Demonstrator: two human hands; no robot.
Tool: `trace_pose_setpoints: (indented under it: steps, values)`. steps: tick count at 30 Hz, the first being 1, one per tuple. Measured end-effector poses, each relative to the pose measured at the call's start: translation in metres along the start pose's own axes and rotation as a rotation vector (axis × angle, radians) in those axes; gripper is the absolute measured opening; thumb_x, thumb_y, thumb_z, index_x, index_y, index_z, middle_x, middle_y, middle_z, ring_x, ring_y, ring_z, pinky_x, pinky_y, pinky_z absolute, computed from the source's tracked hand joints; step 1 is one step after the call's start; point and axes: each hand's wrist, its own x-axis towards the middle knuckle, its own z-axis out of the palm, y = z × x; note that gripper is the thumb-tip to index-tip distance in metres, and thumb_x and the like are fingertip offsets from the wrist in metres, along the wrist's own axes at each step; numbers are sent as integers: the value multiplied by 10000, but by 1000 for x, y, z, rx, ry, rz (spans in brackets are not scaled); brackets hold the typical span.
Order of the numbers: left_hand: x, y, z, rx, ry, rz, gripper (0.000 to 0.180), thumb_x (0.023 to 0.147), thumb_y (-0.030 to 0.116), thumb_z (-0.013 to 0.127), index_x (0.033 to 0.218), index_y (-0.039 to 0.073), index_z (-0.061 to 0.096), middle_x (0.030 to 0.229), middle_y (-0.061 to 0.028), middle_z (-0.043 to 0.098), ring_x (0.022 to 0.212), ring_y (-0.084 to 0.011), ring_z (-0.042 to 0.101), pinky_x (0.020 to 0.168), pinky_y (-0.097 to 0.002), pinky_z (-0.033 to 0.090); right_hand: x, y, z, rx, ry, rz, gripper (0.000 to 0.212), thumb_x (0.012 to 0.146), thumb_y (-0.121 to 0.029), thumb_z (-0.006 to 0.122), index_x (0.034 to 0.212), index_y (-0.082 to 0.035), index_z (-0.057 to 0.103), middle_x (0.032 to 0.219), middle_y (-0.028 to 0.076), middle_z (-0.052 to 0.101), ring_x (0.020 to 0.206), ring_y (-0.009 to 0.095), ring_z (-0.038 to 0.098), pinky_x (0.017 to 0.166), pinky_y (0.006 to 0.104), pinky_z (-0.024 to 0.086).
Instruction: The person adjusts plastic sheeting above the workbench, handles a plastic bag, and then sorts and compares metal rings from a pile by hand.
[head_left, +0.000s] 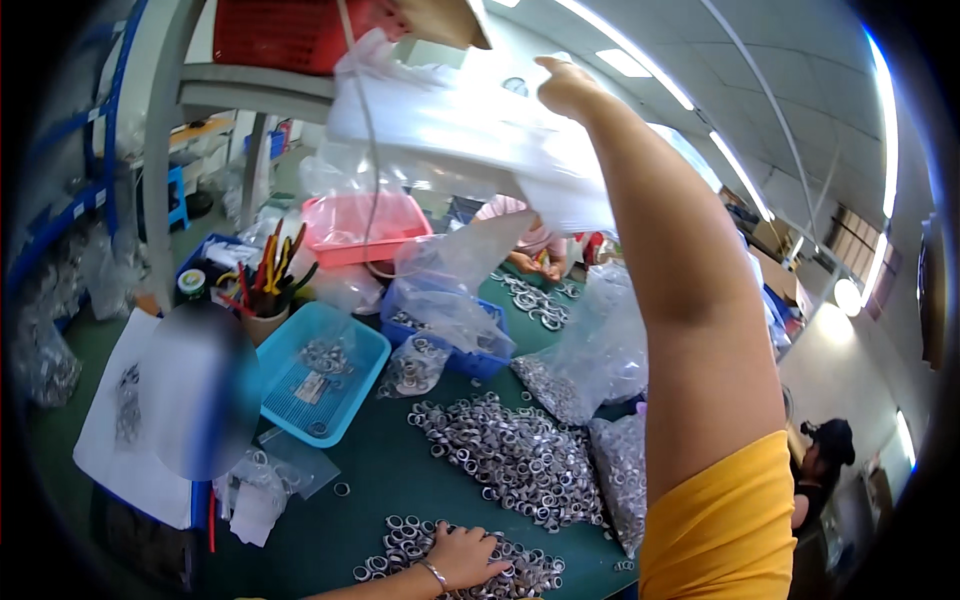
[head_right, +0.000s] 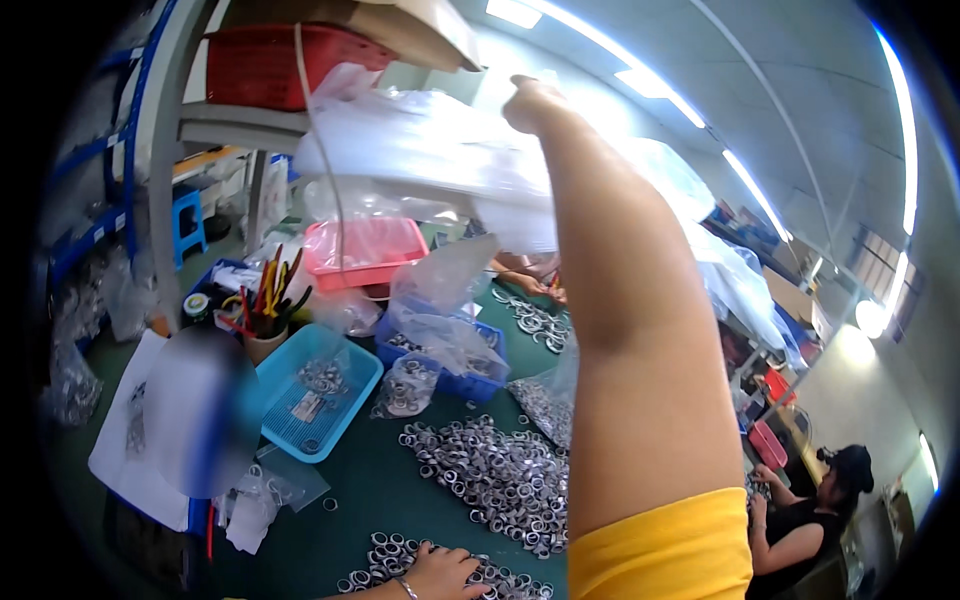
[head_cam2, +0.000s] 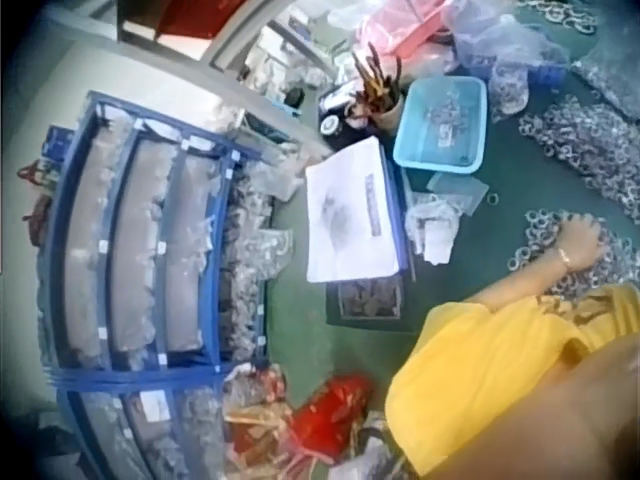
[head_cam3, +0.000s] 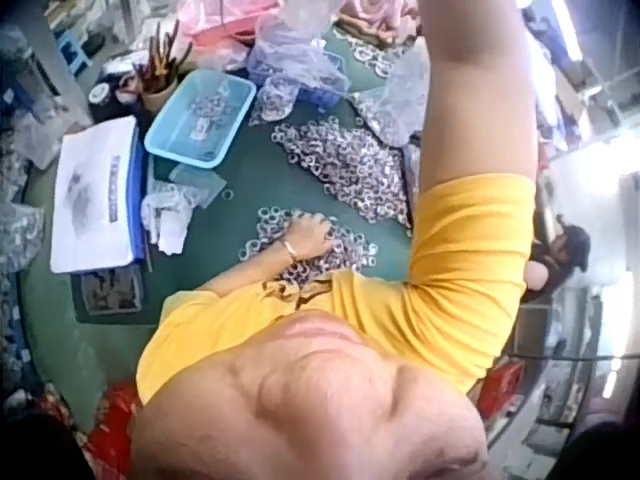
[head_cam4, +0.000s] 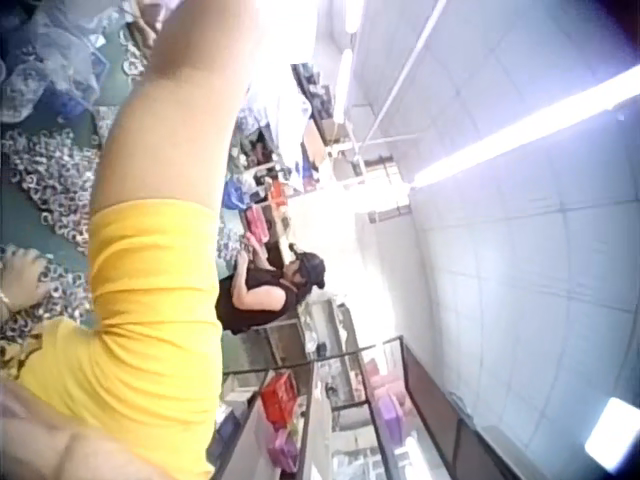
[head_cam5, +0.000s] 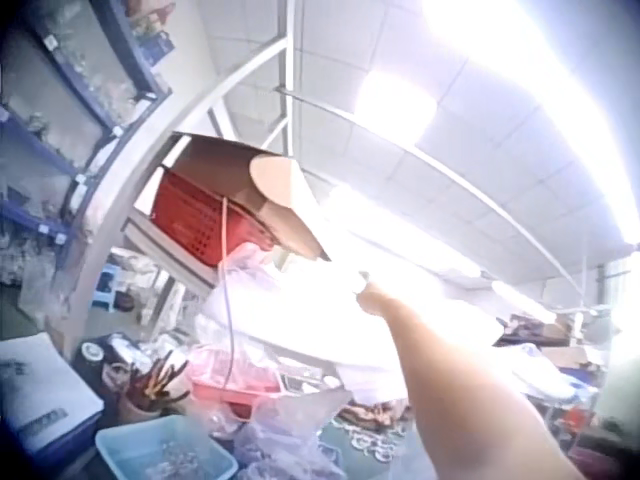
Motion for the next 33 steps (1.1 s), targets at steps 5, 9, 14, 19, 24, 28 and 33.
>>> trace_pose_setpoints:
  steps: [5, 9, 14, 19, 24, 28, 33]
  values:
    - [-1, -3, 7, -24, 96, 17, 478, 796, 548, 531, 909, 94, 625, 900, -100, 579, 844, -301, 583, 822, -599, 332, 2, -4, 25, 155, -242, 57, 485, 801, -96, 481, 1284, -139, 491, 1069, 144, 620, 866, 246, 637, 717, 381, 524]
    - [0, -2, 5, -13, 59, 5, 474, 796, 547, 532, 898, 94, 626, 897, -100, 580, 846, -304, 584, 821, -593, 334, 5, 2, 22, 36, -152, -70, 207, 820, -185, 580, 972, -73, 664, 972, 163, 650, 906, 279, 627, 765, 369, 503]
    - [-1, 0, 2, -17, 38, -15, 486, 799, 556, 520, 906, 94, 628, 915, -102, 583, 858, -308, 585, 835, -583, 328, 1, 13, -7, 251, 165, 179, 182, 819, -152, 559, 903, -41, 677, 992, 184, 639, 951, 318, 603, 831, 356, 476]
    - [0, -1, 1, -4, 11, -18, 510, 804, 565, 506, 974, 99, 624, 947, -108, 583, 883, -309, 578, 843, -579, 326, -8, 33, -35, 383, 149, 267, 220, 885, -180, 535, 944, 10, 629, 827, 94, 614, 728, 157, 596, 636, 275, 500]
    - [1, -1, -2, -2, -35, -21, 522, 812, 564, 496, 1028, 103, 614, 977, -112, 577, 913, -305, 569, 853, -577, 321, -27, 34, -50, 513, 223, 305, 235, 889, -184, 541, 977, 24, 606, 835, 132, 612, 731, 166, 599, 630, 284, 501]
    - [0, 0, -3, -11, -44, -30, 522, 817, 562, 490, 1038, 105, 610, 987, -112, 574, 934, -303, 564, 861, -571, 319, -22, 38, -54, 626, 346, 288, 273, 880, -214, 583, 983, 38, 599, 841, 163, 612, 737, 169, 613, 643, 268, 520]
    - [-1, -1, 0, -10, -45, -29, 535, 813, 567, 491, 1070, 110, 603, 994, -111, 575, 937, -304, 564, 863, -565, 322, -24, 24, -54, 490, 174, 216, 305, 857, -233, 620, 1000, 35, 602, 860, 137, 624, 722, 152, 627, 670, 239, 537]
